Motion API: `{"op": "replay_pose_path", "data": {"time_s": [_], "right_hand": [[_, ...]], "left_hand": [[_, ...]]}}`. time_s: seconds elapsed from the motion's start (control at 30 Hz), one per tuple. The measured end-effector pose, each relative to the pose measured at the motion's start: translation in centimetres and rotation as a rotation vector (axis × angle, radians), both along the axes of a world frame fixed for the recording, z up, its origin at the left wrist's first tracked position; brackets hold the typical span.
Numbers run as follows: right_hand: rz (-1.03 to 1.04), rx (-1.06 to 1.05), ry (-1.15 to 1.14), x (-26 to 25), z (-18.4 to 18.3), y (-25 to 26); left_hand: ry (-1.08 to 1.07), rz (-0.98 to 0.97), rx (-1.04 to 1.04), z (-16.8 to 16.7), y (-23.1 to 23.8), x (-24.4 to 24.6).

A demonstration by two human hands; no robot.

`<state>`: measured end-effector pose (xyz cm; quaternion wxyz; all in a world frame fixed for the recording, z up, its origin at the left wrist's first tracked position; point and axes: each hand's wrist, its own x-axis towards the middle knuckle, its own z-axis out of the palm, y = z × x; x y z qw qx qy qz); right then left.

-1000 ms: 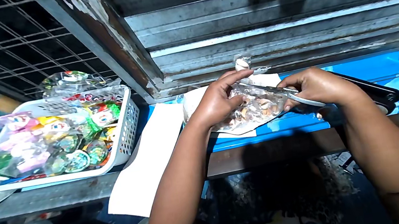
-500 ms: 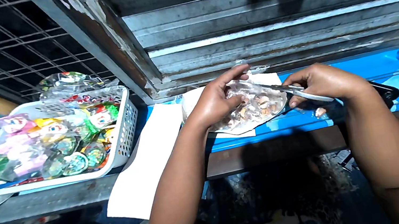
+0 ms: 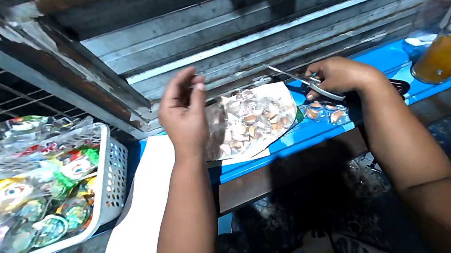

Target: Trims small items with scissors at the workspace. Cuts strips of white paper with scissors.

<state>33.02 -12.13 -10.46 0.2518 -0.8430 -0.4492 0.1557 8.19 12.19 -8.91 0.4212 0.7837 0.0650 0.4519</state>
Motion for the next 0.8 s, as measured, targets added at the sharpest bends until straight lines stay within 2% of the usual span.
{"op": "replay_pose_path", "data": {"time_s": [0.17,0.33,0.43,0.53,0.67,0.8], "right_hand": [[0.045,-0.114,0.147,0.4,-1.0,0.5],[-0.026,-0.095,0.066,0.6,-0.7,0.6],[-0.049,0.058,0.028,0.1,0.4,-0.4],[-0.021,0.298,0.029,-1.2,1.9,-1.4],[0.169,0.773,0.22,-3.6,1.9,-1.0],[0.321,0.958,0.351,-5.9,1.1,0.8]], "left_hand": [[-0.28,0.103,-0.207,1.0,1.7,-0.7],[-0.229,0.091,-0.274,1.2,1.1,-0.6],[-0.114,0.038,-0.228,1.1,0.4,-0.4],[0.041,-0.096,-0.118,0.5,-0.5,0.1],[0.168,-0.278,0.132,-1.0,-2.9,1.0],[0.274,-0.415,0.232,-1.4,-4.0,1.0]]}}
